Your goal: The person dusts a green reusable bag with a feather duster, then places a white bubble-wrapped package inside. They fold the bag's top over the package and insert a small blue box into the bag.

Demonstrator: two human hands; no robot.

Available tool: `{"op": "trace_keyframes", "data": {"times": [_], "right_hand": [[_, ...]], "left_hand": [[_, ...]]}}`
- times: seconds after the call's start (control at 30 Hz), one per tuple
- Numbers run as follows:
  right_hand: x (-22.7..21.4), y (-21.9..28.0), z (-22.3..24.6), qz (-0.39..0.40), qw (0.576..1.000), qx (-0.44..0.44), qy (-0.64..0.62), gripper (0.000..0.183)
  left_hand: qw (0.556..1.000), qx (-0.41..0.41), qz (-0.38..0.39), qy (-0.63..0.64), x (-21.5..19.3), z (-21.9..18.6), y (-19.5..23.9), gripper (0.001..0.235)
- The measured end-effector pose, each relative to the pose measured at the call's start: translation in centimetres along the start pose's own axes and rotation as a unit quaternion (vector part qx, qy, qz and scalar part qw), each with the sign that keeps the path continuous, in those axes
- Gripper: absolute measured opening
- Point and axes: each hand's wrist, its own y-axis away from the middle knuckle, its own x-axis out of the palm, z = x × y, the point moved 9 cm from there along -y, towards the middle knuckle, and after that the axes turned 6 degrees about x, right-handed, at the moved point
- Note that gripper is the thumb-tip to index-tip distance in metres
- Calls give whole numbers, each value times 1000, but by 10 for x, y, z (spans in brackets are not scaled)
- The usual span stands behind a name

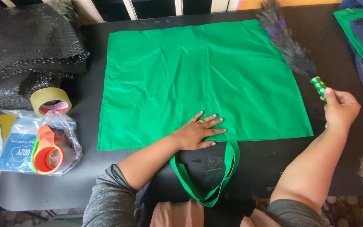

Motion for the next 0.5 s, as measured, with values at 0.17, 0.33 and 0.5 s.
{"op": "trace_keyframes", "data": {"times": [0.17, 0.33, 0.5], "right_hand": [[34, 35, 33, 176, 983, 42, 25, 14], [55, 60, 44, 306, 939, 85, 130, 19], [-5, -6, -25, 51, 991, 12, 124, 19]], "left_hand": [[1000, 3, -8, -3, 0, 0, 0, 58], [999, -26, 13, 45, 8, 7, 1, 61], [1000, 4, -6, 0, 1, 1, 1, 59]]}}
